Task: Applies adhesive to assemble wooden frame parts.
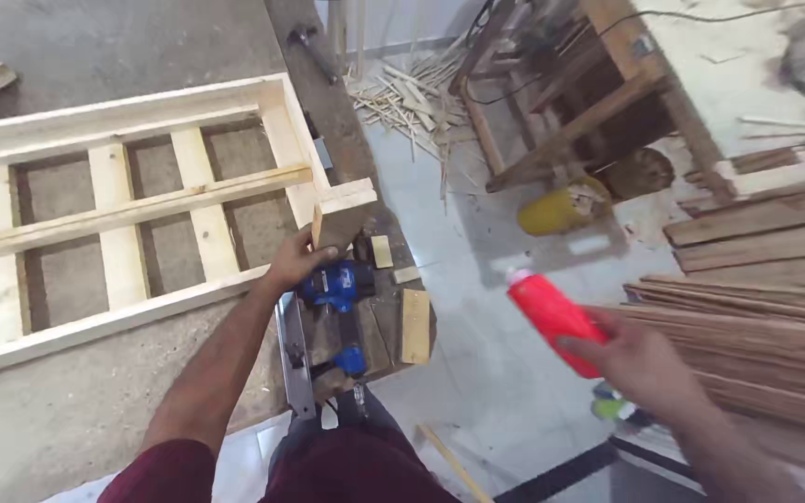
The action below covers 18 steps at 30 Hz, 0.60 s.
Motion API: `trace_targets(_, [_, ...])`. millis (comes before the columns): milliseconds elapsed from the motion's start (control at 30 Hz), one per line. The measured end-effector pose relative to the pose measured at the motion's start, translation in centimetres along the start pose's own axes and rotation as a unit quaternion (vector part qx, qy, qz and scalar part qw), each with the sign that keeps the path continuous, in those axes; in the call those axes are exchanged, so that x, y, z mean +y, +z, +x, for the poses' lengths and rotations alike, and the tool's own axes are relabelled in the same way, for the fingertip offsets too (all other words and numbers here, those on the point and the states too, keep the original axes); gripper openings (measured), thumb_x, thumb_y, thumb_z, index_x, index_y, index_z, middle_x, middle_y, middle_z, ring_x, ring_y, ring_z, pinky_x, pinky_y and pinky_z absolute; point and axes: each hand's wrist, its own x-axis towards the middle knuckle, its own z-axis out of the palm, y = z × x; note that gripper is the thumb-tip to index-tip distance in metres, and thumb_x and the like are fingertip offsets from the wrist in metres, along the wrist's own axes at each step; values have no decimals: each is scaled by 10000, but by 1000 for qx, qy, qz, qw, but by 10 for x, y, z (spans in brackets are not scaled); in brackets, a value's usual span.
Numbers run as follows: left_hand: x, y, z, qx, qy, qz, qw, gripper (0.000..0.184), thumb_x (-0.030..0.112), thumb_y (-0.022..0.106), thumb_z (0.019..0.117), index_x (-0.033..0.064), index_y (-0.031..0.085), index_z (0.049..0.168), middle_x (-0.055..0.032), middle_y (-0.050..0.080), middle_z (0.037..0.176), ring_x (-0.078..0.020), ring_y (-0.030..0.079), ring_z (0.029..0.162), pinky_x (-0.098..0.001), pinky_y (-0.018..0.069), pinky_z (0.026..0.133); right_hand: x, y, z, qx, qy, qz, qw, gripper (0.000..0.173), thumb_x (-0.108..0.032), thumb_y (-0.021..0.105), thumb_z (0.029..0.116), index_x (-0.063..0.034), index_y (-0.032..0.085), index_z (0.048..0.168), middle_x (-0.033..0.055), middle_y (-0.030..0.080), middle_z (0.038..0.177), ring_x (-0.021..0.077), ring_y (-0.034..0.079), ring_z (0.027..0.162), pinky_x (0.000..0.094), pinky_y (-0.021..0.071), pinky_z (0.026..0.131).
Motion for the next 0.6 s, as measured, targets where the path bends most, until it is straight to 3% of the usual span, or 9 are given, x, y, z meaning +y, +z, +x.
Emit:
trace_targets(67, [8, 1, -2, 33, 13, -27, 999, 403, 279, 770, 925, 65, 656, 1246, -79, 737, 1089, -163, 716, 988, -423, 595, 927, -23, -9, -24, -11, -29, -83, 996, 544, -301, 839, 807, -203, 682, 1319, 142, 744, 1055, 332, 723, 889, 652, 569, 768])
trace_targets(133, [41, -9, -4, 86, 0, -33, 996, 397, 231, 741, 956, 41, 625, 1285, -104, 729, 1110, -178, 718, 990, -423, 597, 927, -59, -32, -51, 32, -99, -119, 987, 560, -287, 895, 749, -190, 705, 1267, 169, 718, 1102, 370, 696, 935, 688, 534, 779])
trace_targets(200, [74, -29, -5, 151, 14, -44, 987, 381, 274, 702, 981, 31, 632, 1266, -90, 745, 1084, -173, 736, 961, -414, 624, 886, -84, -58, -76, 94, -169, -64, 979, 631, -409, 876, 697, -199, 675, 1257, 87, 708, 1061, 221, 685, 875, 509, 573, 741])
trace_targets(233, [88, -38, -4, 177, 27, -71, 981, 368, 298, 678, 990, 32, 634, 1241, -78, 755, 1044, -173, 746, 917, -407, 640, 828, -91, -68, -85, 126, -204, -2, 971, 640, -444, 860, 708, -202, 651, 1263, 12, 698, 1074, 114, 678, 911, 382, 592, 795])
trace_targets(300, [118, -45, -10, 194, 15, -186, 963, 373, 326, 606, 1038, 9, 618, 1234, -108, 763, 1005, -227, 764, 871, -439, 663, 768, -94, -68, -89, 172, -302, 209, 914, 407, -336, 820, 830, -201, 651, 1174, -117, 697, 1072, -9, 659, 1002, 226, 567, 917])
trace_targets(333, [129, -42, -17, 194, -15, -235, 952, 406, 375, 581, 1049, 17, 612, 1238, -113, 759, 1007, -236, 760, 865, -437, 658, 755, -98, -56, -81, 186, -369, 338, 846, 279, -263, 794, 872, -202, 682, 1120, -113, 725, 1067, 13, 671, 1020, 238, 563, 934])
trace_targets(433, [135, -15, -39, 185, -86, -320, 925, 468, 434, 588, 1036, 26, 612, 1265, -128, 751, 1032, -248, 752, 867, -433, 649, 741, -176, 5, -51, 114, -486, 545, 674, 492, -253, 782, 907, -117, 549, 1319, 66, 660, 1280, 241, 644, 1180, 477, 555, 1022])
trace_targets(467, [134, -6, -47, 177, -101, -331, 921, 475, 427, 587, 1038, 21, 608, 1284, -134, 751, 1050, -259, 755, 896, -449, 653, 769, -202, 29, -46, 94, -484, 570, 657, 491, -195, 799, 886, -92, 552, 1297, 95, 676, 1250, 276, 664, 1147, 516, 574, 987])
trace_targets(600, [137, 11, -65, 160, -122, -352, 914, 456, 399, 575, 1046, 22, 579, 1302, -139, 748, 1054, -267, 755, 909, -461, 652, 784, -245, 74, -51, 29, -481, 499, 720, 498, -41, 853, 799, -71, 565, 1204, 54, 726, 1092, 228, 723, 1027, 460, 633, 915])
